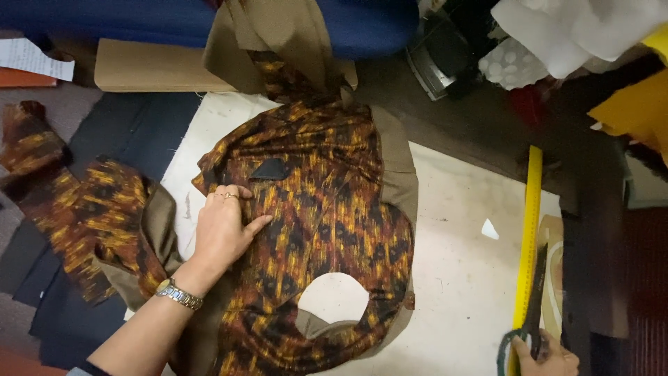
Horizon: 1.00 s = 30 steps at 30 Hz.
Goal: The person cuts a piece of patterned fabric using scissors, following a white paper template placed on the material. After cutting, the person retrieves a container of purple chalk, uses a ruler to measure the fabric, and marks a line with the chalk.
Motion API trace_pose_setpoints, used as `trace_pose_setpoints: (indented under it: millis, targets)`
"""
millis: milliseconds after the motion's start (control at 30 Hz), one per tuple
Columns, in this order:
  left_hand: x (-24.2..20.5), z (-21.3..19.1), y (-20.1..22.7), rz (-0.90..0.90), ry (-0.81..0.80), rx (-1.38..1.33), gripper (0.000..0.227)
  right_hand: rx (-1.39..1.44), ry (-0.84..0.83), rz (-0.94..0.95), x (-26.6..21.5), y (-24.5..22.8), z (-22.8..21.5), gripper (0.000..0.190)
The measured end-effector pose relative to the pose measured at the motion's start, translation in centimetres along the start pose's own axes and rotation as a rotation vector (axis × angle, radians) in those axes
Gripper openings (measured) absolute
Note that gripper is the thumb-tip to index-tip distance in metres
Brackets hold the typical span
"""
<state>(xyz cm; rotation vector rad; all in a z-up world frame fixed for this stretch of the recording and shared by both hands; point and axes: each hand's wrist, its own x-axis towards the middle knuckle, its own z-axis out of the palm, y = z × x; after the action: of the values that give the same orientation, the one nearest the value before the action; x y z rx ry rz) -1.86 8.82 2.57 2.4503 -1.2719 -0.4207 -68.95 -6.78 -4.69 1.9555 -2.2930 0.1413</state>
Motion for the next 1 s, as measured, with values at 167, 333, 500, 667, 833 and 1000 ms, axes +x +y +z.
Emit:
trace_pose_setpoints:
  millis: [167,333,500,667,833,1000]
  targets:
    - [0.1,-0.3,0.1,-0.031,-0.044,-0.058,0.028,0.159,0.116,-0.324,1.6,-6.0,-3.1,0.054]
    - [-0.1,-2.2,0.8,-0.082,-0.092,-0.145,0.016,0.564,-0.160,-0.333,-0.3,-20.0,-9.6,0.027]
    - [0.1,-5.4,-1.5,-0.247,0.050,-0.725,0.016,0.753,-0.429,-0.298,-2.0,-30.6,-15.0,0.021]
    - [1.7,-14.9,-5.0,-0.147,0.508,-0.686,0.011,0.856,-0.432,-0.400,-0.6,-35.6,-15.9,0.019]
    - [6.0,-18.0,-11.0,-0.047,0.719,-0.558,0.014,0.863,-0.471,-0.482,0.2,-41.1,-17.2,0.023]
    - [6.5,-17.2,-11.9,-0.371,0.235,-0.345,0.030,0.953,-0.516,-0.558,-0.7,-44.3,-16.8,0.020]
